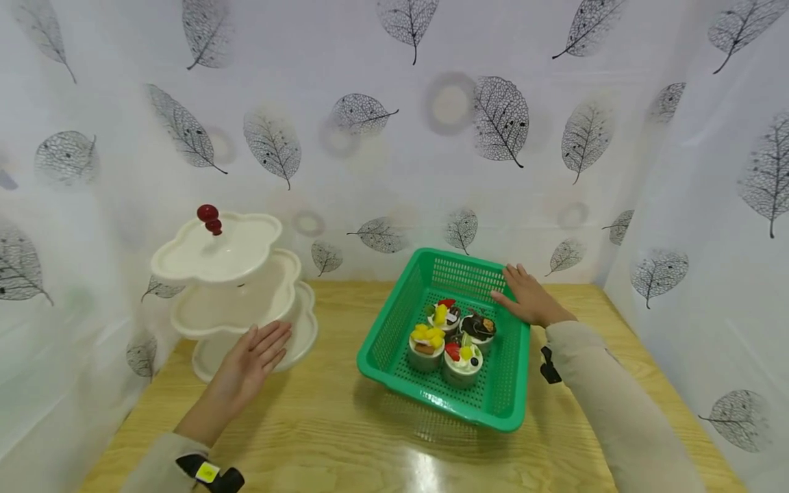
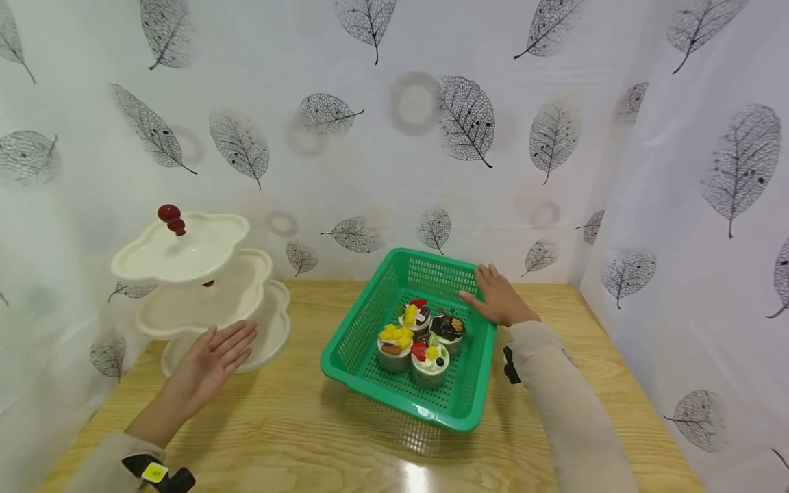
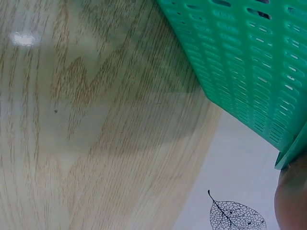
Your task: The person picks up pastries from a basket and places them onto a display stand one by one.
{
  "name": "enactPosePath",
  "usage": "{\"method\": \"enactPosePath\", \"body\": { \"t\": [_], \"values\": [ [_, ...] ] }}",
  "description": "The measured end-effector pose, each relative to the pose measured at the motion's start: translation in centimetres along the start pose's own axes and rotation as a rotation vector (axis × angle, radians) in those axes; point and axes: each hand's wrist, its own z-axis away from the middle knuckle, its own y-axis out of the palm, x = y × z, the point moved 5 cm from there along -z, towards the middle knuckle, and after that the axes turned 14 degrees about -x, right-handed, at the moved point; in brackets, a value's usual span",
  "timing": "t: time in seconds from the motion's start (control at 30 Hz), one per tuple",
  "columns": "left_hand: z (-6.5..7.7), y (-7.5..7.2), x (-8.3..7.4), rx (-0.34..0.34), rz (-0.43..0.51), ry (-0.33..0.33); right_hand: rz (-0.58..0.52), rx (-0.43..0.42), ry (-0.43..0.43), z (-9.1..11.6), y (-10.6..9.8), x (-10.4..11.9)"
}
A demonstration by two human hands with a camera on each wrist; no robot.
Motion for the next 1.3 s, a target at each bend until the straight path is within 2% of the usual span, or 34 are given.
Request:
{"method": "enactPosePath", "body": {
  "t": [0.03,0.1,0.27,0.33,0.37,0.57,0.77,1.03,1.17,1.3],
  "values": [
    [0.0,-0.1,-0.2,-0.003,0.035,-0.014,0.008,0.004,0.002,0.0,0.0,0.0],
    [0.1,-0.4,-0.3,-0.054,0.040,-0.041,0.016,0.008,0.006,-0.1,-0.1,0.1],
    [0.5,-1.4,-0.1,-0.303,-0.083,-0.168,0.026,0.002,0.009,-0.2,-0.2,0.1],
    [0.7,-1.8,-0.1,-0.370,-0.088,-0.214,0.029,-0.001,0.010,-0.2,-0.2,0.1],
    [0.7,-2.0,-0.1,-0.389,-0.061,-0.225,0.032,-0.002,0.011,-0.2,-0.2,0.1],
    [0.2,-3.1,-0.9,-0.382,0.166,-0.215,0.032,-0.005,0.016,-0.3,-0.3,0.2],
    [-0.7,-3.5,-0.9,-0.484,0.239,-0.209,0.045,-0.011,0.013,0.1,-0.4,0.2],
    [-0.7,-4.0,-0.8,-0.652,0.367,-0.159,0.053,0.004,0.003,0.3,0.0,0.2],
    [-0.8,-4.2,-0.9,-0.712,0.367,-0.161,0.051,0.004,0.011,0.2,0.0,0.2],
    [-0.8,-4.2,-0.9,-0.738,0.357,-0.166,0.051,0.004,0.012,0.3,0.0,0.2]
  ]
}}
